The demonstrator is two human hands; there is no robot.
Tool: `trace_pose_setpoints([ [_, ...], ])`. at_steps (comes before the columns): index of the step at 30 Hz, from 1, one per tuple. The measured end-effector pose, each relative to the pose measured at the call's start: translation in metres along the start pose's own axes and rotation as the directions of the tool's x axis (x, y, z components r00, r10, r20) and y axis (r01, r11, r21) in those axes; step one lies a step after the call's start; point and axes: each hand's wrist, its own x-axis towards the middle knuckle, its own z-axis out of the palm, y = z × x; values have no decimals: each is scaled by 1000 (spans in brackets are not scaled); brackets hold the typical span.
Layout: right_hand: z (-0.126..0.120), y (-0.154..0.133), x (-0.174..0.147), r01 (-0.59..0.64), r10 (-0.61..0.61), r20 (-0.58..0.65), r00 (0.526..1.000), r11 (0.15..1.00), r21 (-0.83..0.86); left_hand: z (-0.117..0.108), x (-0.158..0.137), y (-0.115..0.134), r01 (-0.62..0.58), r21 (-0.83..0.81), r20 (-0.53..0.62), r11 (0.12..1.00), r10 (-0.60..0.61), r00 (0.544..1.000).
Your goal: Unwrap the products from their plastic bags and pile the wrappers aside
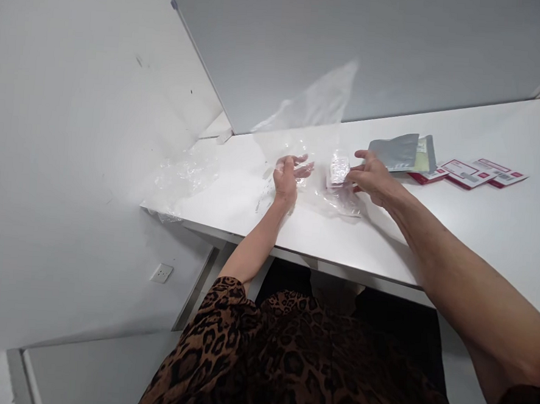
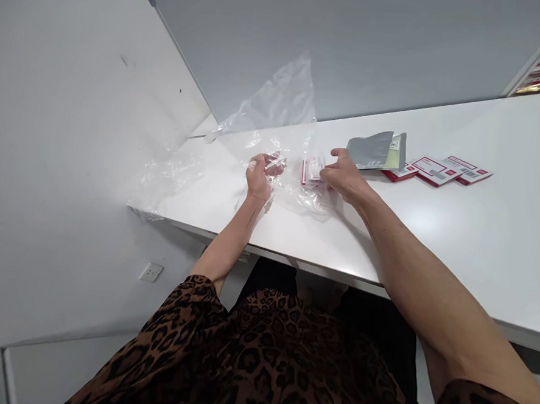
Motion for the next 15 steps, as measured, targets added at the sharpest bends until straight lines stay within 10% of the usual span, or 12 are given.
trace_pose_setpoints([
  [10, 3, 0, -15, 347, -356, -59, 933, 930, -118, 1, -6, 11, 72, -44, 21, 996, -71, 997],
  [15, -1, -14, -31, 490, -556, -132, 821, 803, -338, -3, -1, 13, 59, -49, 47, 997, -56, 997],
])
